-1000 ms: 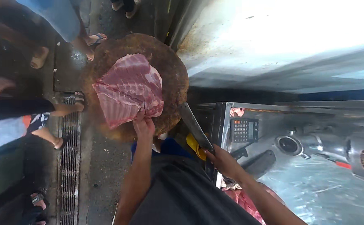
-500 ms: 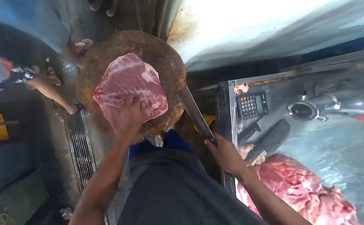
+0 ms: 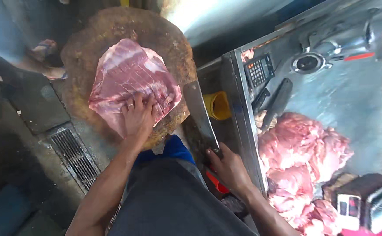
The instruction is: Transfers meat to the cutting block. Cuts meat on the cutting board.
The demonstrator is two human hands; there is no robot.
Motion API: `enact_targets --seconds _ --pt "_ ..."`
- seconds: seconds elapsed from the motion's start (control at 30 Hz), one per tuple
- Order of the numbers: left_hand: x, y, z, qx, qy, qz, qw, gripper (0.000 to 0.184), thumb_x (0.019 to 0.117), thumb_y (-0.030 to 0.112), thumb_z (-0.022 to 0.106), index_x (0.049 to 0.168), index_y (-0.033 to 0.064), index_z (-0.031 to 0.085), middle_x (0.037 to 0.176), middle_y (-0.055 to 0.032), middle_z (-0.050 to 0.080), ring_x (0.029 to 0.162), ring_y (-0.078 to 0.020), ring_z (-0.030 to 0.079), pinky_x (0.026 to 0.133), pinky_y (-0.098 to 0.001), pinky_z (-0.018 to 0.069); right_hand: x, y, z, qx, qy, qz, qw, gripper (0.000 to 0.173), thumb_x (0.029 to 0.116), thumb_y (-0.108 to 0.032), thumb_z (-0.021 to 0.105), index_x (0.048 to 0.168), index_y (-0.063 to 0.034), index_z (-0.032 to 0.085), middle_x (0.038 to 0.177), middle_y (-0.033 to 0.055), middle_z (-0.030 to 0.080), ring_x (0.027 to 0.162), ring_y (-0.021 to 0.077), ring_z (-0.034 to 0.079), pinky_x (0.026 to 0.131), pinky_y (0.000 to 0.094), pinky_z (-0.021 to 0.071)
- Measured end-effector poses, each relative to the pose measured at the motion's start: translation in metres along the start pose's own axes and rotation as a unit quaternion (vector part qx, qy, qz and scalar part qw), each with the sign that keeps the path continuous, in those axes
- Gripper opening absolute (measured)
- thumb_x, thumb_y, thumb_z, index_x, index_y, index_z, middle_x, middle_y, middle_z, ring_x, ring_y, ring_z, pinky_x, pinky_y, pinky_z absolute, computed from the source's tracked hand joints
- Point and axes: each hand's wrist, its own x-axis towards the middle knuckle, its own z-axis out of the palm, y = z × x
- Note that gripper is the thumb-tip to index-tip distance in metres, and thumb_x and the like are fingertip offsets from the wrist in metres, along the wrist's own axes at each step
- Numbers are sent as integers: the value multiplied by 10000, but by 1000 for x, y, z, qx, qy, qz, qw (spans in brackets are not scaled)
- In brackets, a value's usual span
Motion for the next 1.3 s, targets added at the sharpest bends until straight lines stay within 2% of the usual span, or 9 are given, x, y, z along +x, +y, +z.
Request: enact_targets --seconds 0.1,0.2,0.37,0.47,0.57,0.73,0.87,1.3 --pt "-6 -10 4 -44 32 9 998 415 1042 450 492 1349 230 664 1450 -96 532 1298 -349 512 998 -593 435 -2 -33 -7 -19 -47 -19 999 351 1054 -420 515 1170 -109 628 711 29 652 598 177 672 574 414 591" --pt "-7 -14 -4 -63 23 29 997 397 1043 413 535 1327 175 677 1452 -132 527 1302 -371 514 1006 -598 442 -1 -76 -14 -54 -76 -30 995 363 1071 -422 488 1174 -91 596 720 42 618 625 206 648 578 412 552" --pt "-5 -11 5 -43 54 6 998 298 1005 351 545 1208 251 739 1401 -104 590 1253 -334 570 950 -534 473 5 -115 -7 -128 -131 0 983 381 1094 -445 436 1223 -106 553 787 61 634 723 239 679 649 437 567" --pt "-6 -11 5 -50 45 0 998 263 970 348 607 1163 237 747 1406 -85 577 1263 -318 557 962 -532 466 10 -123 2 -146 -139 25 979 384 1099 -452 422 1220 -110 549 811 75 642 759 261 689 672 455 571" --pt "-7 -12 9 -39 54 -1 998 291 986 395 585 1199 267 737 1411 -79 572 1253 -305 559 937 -510 469 8 -129 7 -160 -129 34 978 372 1100 -448 424 1216 -116 546 809 77 647 771 263 696 679 453 573" --pt "-7 -11 6 -46 36 -2 998 298 951 265 606 1223 260 728 1436 -87 555 1253 -321 555 933 -523 466 5 -131 16 -171 -118 47 977 385 1102 -439 423 1258 -106 539 845 99 666 807 288 708 707 473 579" --pt "-7 -11 10 -47 49 -7 998 293 983 385 586 1207 267 733 1419 -65 563 1252 -307 552 942 -499 462 6 -130 23 -188 -98 50 976 372 1101 -437 430 1234 -109 544 845 99 673 818 295 716 710 470 583" --pt "-8 -8 12 -50 55 -10 997 312 1018 393 534 1208 255 739 1399 -44 573 1240 -278 550 944 -492 442 11 -123 26 -191 -124 66 972 367 1102 -429 432 1219 -95 528 859 111 667 839 302 716 730 471 585"
